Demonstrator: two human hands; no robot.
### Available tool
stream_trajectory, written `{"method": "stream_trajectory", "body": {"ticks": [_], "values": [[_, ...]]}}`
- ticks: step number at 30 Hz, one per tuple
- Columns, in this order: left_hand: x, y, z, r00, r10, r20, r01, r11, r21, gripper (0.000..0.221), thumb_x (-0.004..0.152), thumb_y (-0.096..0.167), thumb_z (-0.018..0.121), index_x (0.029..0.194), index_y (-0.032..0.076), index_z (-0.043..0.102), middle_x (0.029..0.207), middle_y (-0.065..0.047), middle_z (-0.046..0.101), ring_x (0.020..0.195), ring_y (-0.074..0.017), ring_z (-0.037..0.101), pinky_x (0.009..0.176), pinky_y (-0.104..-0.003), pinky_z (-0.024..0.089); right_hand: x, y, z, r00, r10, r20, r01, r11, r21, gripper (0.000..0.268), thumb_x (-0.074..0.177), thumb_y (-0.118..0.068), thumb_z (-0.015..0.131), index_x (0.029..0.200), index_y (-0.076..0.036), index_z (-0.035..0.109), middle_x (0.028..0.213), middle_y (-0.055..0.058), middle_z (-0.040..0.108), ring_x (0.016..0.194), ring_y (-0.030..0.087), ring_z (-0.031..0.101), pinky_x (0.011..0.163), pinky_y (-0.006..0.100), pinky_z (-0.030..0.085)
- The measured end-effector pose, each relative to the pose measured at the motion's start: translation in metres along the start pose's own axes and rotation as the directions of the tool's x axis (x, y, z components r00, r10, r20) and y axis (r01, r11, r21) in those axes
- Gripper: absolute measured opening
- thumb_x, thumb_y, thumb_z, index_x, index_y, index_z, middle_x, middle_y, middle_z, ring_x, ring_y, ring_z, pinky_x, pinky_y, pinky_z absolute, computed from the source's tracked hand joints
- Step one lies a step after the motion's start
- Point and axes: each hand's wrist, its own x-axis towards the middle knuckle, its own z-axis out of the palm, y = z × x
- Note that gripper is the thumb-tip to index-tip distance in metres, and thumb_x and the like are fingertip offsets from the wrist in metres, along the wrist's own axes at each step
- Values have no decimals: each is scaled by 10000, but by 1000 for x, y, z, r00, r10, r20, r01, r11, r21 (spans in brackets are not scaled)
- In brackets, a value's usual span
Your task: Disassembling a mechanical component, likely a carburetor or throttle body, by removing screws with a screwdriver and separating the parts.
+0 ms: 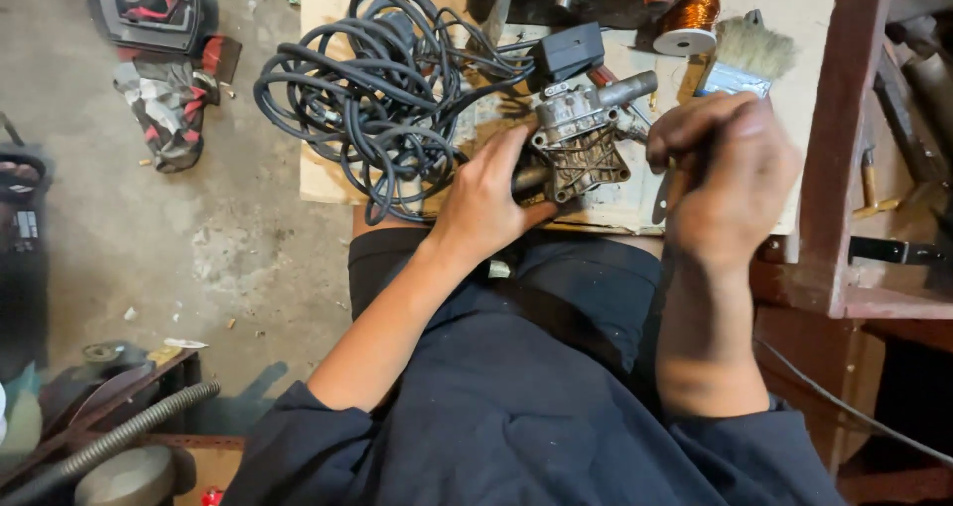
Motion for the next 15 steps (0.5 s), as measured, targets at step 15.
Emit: {"method": "stream_trajectory", "body": {"ticks": [15], "values": [[9,-1,-13,999,1,-53,-14,969,-246,568,603,80,721,1070,-58,428,1009,-213,522,964,-323,528,863,-368,439,16,5,67,982,-34,186,32,999,17,468,914,-228,259,486,-41,273,408,57,226,334,136,258,355,233,196]]}}
